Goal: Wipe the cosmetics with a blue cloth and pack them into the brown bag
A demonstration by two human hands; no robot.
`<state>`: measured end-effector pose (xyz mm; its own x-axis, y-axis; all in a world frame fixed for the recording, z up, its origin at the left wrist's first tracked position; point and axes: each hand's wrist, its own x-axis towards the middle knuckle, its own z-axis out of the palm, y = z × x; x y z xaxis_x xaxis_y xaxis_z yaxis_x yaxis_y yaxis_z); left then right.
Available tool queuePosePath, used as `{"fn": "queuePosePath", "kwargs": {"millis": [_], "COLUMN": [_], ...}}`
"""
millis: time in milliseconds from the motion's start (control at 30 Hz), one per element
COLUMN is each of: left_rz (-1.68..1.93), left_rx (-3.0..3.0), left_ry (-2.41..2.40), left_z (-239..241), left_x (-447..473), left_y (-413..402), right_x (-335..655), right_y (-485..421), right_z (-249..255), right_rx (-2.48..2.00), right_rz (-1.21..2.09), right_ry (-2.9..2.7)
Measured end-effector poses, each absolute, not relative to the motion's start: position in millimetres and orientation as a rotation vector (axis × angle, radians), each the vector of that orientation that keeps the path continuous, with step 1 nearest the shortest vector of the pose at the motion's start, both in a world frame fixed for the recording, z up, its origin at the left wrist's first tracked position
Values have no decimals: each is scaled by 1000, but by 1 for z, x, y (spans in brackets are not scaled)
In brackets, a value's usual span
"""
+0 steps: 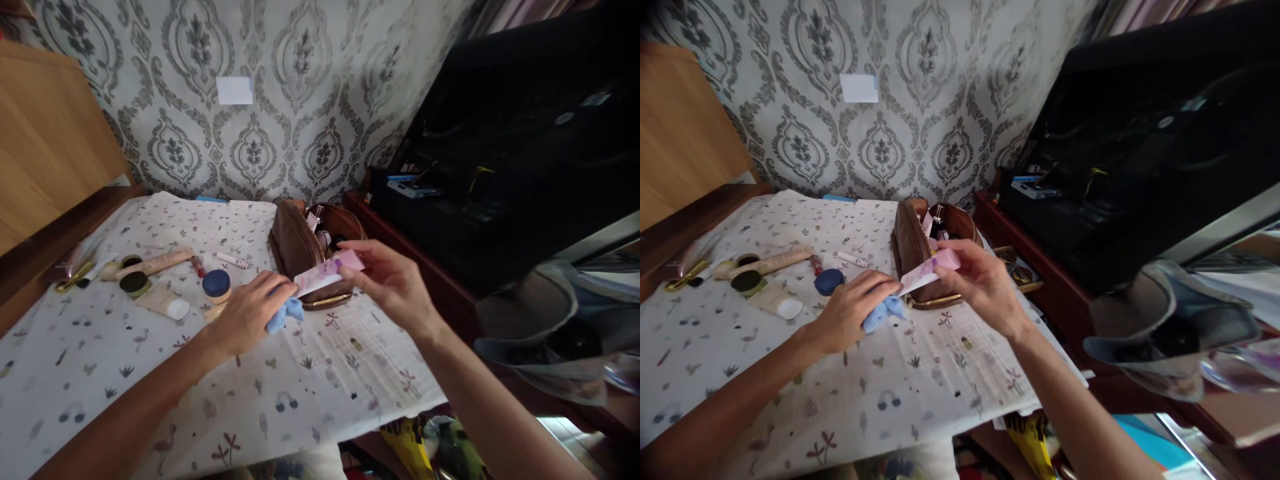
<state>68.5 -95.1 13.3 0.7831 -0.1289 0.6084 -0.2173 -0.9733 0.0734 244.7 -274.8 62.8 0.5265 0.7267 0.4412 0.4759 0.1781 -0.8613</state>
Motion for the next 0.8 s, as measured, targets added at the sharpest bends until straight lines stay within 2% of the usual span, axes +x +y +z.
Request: {"fn": "queuePosePath", "kwargs": {"millis": [200,367,533,800], "left_rz": [1102,837,670,939], "left_rx": [2879,3075,3101,3071], "left_ry": [-397,-421,-475,-542], "left_z": [40,55,41,6], "left_x": [109,151,163,153], "left_y": [-102,-112,-123,-128], "right_x": [285,311,323,340], "right_y": [-292,-291,-283,-259], "right_z": [90,95,109,119], "right_rx": [-1600,-1753,-2018,-2166], "right_rz": [-47,-140,-213,-41], "right_ry": [-1099,-1269,-1615,-2076]}}
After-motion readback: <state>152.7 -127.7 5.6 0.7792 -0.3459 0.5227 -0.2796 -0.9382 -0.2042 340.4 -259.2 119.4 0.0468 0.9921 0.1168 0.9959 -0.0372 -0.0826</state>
